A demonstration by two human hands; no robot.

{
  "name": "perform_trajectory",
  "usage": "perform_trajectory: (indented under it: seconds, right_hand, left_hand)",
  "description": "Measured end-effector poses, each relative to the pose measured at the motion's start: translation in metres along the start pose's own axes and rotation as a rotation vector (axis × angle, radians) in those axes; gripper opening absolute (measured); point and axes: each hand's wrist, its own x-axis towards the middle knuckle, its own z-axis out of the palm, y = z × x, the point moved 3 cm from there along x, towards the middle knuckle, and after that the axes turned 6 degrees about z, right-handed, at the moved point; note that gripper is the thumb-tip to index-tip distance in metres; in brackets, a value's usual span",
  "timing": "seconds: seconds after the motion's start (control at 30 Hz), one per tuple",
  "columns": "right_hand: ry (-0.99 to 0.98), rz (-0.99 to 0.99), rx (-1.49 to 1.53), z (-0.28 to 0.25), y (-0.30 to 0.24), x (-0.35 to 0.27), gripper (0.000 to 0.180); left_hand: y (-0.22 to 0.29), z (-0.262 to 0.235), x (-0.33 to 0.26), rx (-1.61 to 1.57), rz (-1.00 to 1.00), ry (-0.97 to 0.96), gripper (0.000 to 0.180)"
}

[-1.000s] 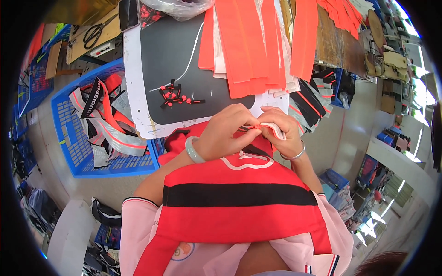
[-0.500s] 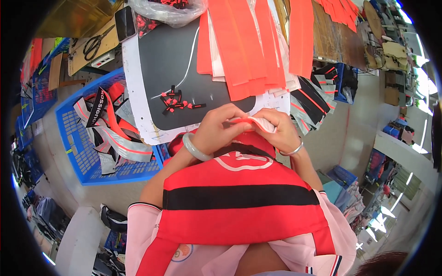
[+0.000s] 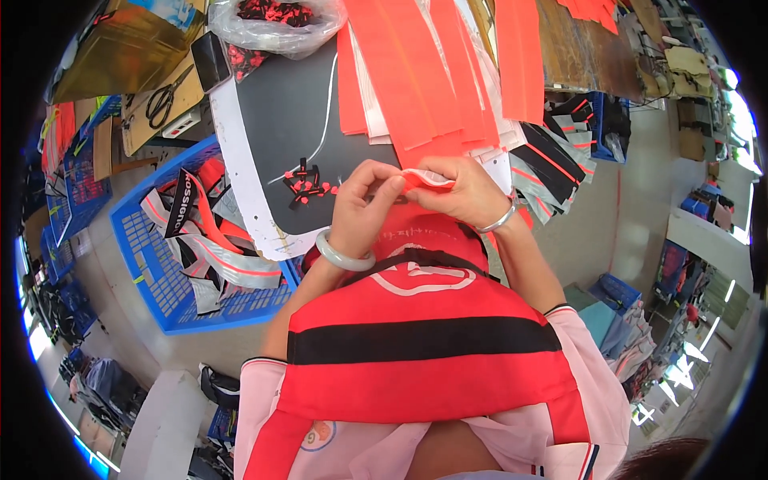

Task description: Sorting and preparing red and white fabric strips on a workbench in a factory setting.

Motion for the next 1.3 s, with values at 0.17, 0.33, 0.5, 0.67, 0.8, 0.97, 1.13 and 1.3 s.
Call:
perform_trajectory:
  seconds: [0.17, 0.33, 0.5, 0.67, 0.8, 0.97, 1.13, 1.3]
  right_hand:
    - [-0.061, 0.172, -0.199, -0.012, 0.068, -0.023, 0.032]
    - [-0.05, 0.32, -0.011, -0.031, 0.113, -0.044, 0.03]
    - [0.341, 0.268, 0.233, -0.126, 0.077, -0.023, 0.038]
    - [0.559, 0.15, 0.22, -0.284, 0.036, 0.057, 0.05]
    - [1.017, 0.094, -0.177, -0.415, 0.076, 0.122, 0.068]
    - [0.689, -0.03, -0.22, -0.316, 0.126, 0.196, 0.035]
    - [0.549, 0.097, -0.674, -0.085, 0.098, 0.192, 0.085]
    - [0.568, 0.33, -0.618, -0.07, 0.079, 0.188, 0.082]
  left_hand:
    - [0.01, -0.025, 0.014, 0.075, 0.095, 0.106, 0.006]
    - [0.021, -0.06, 0.039, -0.01, 0.107, 0.226, 0.022]
    - [0.012, -0.086, 0.041, -0.03, 0.046, 0.306, 0.033]
    - [-0.018, -0.089, 0.026, 0.138, -0.082, 0.271, 0.031]
    - [-0.049, -0.095, 0.01, 0.359, -0.116, 0.1, 0.025]
    - [-0.057, -0.091, 0.006, 0.65, -0.181, 0.021, 0.027]
    - [-0.049, -0.079, 0.024, 0.963, -0.041, -0.16, 0.021]
    - [-0.047, -0.07, 0.026, 0.902, 0.052, -0.092, 0.018]
